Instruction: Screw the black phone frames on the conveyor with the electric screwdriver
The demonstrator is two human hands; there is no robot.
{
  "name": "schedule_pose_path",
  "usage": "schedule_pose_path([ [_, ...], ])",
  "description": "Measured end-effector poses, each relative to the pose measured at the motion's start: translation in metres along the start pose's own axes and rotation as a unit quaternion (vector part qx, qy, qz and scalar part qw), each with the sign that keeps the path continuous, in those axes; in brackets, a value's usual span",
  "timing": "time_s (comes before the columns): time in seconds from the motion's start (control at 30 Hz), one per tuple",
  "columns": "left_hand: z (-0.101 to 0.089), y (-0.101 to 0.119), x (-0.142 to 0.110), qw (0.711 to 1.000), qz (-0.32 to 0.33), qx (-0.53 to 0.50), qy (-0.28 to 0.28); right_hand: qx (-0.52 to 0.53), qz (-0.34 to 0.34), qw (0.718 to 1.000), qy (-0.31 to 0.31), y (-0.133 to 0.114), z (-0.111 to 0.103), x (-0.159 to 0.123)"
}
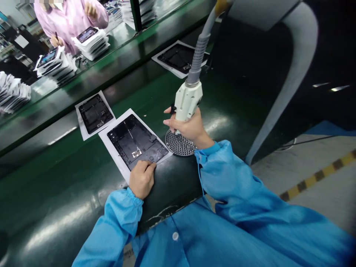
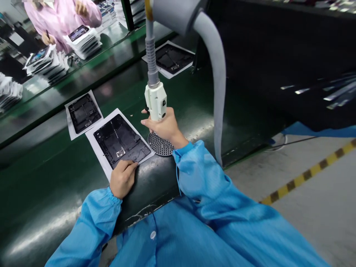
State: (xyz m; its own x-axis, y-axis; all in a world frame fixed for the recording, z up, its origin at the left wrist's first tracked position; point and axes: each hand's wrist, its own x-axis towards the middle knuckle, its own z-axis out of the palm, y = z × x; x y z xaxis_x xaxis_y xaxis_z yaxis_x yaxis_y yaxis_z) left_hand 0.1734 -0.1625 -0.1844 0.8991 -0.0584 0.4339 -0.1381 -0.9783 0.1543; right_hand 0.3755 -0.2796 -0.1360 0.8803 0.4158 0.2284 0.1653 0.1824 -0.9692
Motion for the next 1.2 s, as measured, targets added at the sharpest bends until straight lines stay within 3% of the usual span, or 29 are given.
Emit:
schedule_pose_path([
  [0.23, -0.005, -0.003, 0.003, 0.999, 0.011, -0.011, -0.038, -0.02, 0.007, 1.0, 0.006, 0.003, -0.001, 0.0],
  [0.47, -0.013, -0.005, 0.003, 0.991, -0.074, 0.003, -0.11, -0.029, 0.003, 1.0, 0.006, 0.004, -0.001, 0.0],
  [0.7, -0.004, 0.0, -0.001, 0.994, -0.087, 0.029, -0.066, -0.029, 0.005, 1.0, -0.008, 0.004, -0.001, 0.001],
  [0.8, -0.007, -0.002, 0.001, 0.994, -0.078, 0.0, -0.077, -0.03, 0.007, 0.999, -0.01, 0.004, -0.001, 0.001],
  [0.93, -0.021, -0.016, 0.007, 0.985, -0.074, -0.076, -0.134, -0.028, 0.012, 0.999, -0.011, 0.004, 0.0, 0.002],
  [1.07, -0.035, -0.037, 0.014, 0.98, -0.143, -0.061, -0.12, -0.02, 0.008, 1.0, 0.001, 0.001, 0.0, -0.001],
  [1.2, -0.035, -0.049, 0.023, 0.969, -0.231, -0.012, -0.091, -0.017, -0.009, 1.0, 0.013, 0.0, -0.002, -0.004],
])
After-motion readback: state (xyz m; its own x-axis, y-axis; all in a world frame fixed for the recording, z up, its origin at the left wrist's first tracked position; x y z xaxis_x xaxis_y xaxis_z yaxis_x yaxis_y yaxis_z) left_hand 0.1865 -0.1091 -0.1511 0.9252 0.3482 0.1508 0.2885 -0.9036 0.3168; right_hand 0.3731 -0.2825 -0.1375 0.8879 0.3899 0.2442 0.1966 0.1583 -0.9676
